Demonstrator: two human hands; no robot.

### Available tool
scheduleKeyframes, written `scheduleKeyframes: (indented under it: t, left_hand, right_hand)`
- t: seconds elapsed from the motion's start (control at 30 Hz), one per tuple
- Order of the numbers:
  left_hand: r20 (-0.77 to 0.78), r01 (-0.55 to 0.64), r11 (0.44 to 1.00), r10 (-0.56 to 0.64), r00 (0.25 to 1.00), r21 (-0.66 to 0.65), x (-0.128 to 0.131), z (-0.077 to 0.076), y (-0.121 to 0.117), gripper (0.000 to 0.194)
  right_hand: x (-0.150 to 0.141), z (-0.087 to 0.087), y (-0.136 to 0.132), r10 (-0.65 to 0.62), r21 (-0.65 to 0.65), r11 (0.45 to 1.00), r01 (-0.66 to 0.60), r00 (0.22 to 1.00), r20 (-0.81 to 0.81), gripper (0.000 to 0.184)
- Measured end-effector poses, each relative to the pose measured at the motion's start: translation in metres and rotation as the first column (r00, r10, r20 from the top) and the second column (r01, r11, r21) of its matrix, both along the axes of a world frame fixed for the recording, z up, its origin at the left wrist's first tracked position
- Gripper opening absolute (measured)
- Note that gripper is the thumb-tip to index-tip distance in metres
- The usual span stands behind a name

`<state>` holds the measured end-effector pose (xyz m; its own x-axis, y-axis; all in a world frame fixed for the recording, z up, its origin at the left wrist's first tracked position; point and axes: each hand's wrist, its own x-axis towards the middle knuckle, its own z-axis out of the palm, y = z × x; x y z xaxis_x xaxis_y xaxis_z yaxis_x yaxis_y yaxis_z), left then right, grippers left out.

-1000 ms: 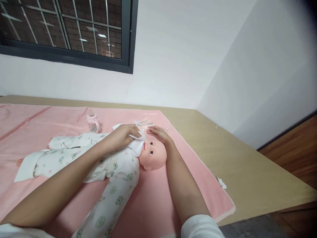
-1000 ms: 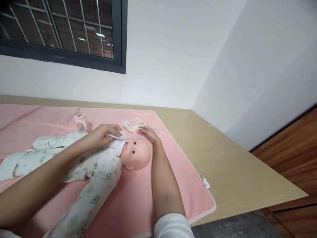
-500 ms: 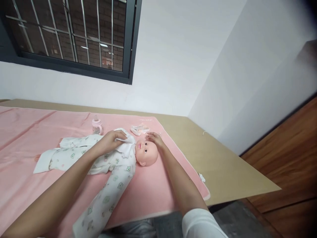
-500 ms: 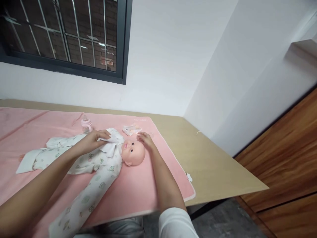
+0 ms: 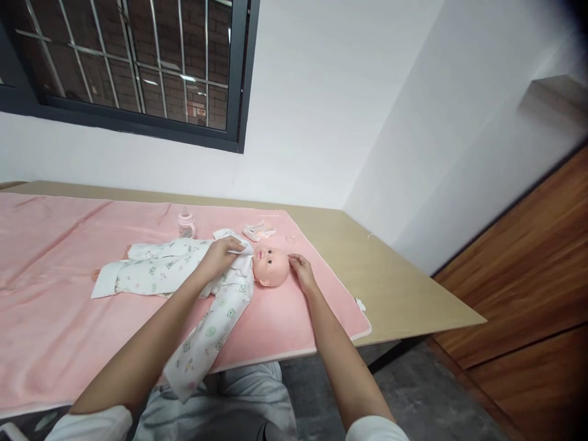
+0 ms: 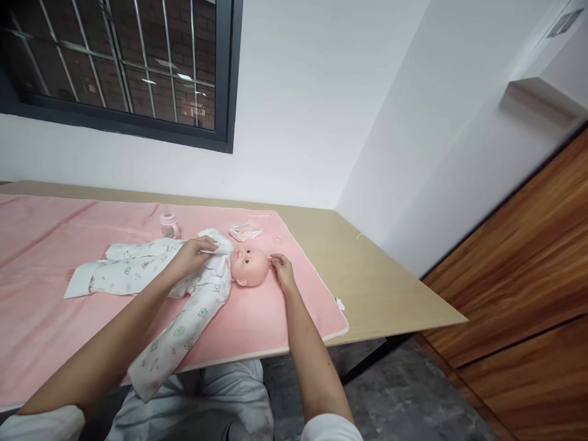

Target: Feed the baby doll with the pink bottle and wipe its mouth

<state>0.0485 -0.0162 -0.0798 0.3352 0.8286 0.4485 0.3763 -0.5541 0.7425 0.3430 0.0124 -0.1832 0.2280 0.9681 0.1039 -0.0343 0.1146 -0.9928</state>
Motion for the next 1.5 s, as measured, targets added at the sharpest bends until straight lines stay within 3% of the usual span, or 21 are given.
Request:
scheduleKeyframes:
  t: [0.23,0.57,0.8,1.17,1.5]
  left_hand:
    - [-0.072,0.020,1.000,-0.020,0.997,-0.006,0.007,0.001,0.012,0.028]
    - [-0.226,0.184,0.982,-0.171,0.959,0.036,0.017,-0.004,0.019,0.033]
    - [-0.390,0.177,0.976,-0.114,0.914,0.129,0.016,-0.004,0.023,0.036]
    - [-0.342,0.124,0.973,-0.052,0.938,0.192,0.012,-0.019,0.028,0.029]
    - [-0.346,0.081,0.930,0.051,0.937,0.358,0.010,-0.026,0.036,0.017]
  right_hand:
    - [0.001,0.006,-0.002,0.082,-0.019,0.997,-0.081,0.994,0.077,0.031]
    - [0.004,0.008,-0.002,0.129,-0.060,0.991,-0.121,0.979,0.159,0.028]
    - [0.004,0.014,-0.007,0.114,-0.090,0.991,-0.097,0.973,0.202,0.027]
    - [0.003,0.013,-0.007,0.055,-0.096,0.995,-0.041,0.988,0.142,0.032]
    - [0.005,0.012,-0.008,0.080,-0.084,0.994,-0.065,0.980,0.184,0.028]
